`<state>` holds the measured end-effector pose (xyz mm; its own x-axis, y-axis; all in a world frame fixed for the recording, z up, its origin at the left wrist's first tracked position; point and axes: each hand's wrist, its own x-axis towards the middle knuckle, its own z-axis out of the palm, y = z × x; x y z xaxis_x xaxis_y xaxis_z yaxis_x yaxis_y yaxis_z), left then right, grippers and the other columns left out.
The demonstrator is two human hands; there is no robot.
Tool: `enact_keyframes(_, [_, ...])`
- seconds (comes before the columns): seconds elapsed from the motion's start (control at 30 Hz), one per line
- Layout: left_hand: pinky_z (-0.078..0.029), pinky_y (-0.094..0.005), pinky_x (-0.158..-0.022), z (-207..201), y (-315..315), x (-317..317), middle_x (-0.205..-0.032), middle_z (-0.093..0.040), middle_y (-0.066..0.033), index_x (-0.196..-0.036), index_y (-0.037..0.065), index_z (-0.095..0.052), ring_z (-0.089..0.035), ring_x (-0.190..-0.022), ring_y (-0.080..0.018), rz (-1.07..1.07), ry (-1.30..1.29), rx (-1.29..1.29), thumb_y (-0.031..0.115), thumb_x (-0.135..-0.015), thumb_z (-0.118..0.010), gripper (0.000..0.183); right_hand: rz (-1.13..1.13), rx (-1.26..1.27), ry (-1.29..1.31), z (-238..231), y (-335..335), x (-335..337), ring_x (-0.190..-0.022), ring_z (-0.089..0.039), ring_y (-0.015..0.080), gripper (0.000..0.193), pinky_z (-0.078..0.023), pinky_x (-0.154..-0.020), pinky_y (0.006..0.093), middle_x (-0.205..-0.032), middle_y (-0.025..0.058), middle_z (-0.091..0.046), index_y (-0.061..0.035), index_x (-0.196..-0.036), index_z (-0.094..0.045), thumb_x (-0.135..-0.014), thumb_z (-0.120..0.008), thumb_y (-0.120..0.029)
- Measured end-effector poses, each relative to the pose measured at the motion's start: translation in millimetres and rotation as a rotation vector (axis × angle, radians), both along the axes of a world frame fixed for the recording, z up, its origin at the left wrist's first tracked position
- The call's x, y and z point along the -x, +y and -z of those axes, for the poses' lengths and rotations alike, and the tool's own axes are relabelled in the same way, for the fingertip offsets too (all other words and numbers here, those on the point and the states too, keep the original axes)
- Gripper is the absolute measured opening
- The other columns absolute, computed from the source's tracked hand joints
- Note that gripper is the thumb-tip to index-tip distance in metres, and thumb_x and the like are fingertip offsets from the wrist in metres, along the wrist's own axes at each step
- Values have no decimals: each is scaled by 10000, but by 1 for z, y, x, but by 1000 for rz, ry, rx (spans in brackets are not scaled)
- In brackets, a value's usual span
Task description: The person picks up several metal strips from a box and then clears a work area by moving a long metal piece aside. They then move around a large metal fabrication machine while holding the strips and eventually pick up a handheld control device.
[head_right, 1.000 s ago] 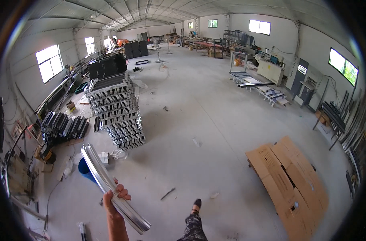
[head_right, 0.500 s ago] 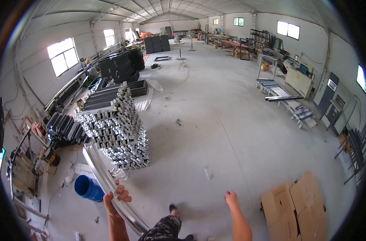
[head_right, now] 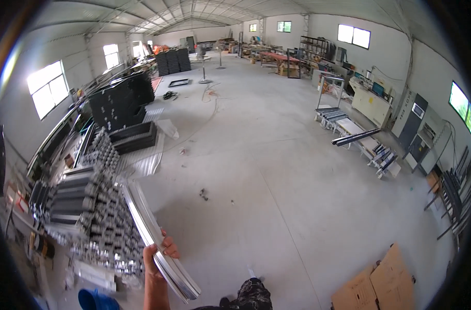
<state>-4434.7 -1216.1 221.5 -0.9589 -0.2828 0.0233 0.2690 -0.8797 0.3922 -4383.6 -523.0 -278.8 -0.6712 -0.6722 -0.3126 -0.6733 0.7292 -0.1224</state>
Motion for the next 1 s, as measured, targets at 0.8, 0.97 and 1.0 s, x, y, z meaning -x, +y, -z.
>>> enact_keyframes(0.8, [-449, -297, -668, 38, -234, 590, -858, -452, -41, -1127, 86, -409, -457, -708, -123, -380, 61, -98, 186, -758, -566, 413, 525, 655, -255, -219, -584, 978, -566, -594, 208, 205, -471, -563, 363, -650, 75, -627, -84, -729, -593, -802, -521, -261])
enact_keyframes(0.97, [-452, -303, -687, 14, -290, 753, -851, -451, -48, -1113, 71, -432, -470, -726, -125, -383, -22, -74, 177, -766, -562, 385, 537, 80, -614, -80, -499, 985, -507, -574, 158, 223, -452, -516, 317, -593, 46, -616, -111, -646, -622, -793, -510, -235])
enact_keyframes(1.0, [-452, -303, -692, 11, -303, 782, -854, -460, -50, -1114, 68, -439, -475, -719, -128, -304, 54, -140, 172, -767, -564, 384, 590, 88, -692, -58, -474, 973, -539, -594, 161, 218, -455, -503, 307, -612, 53, -628, -89, -688, -639, -795, -519, -236])
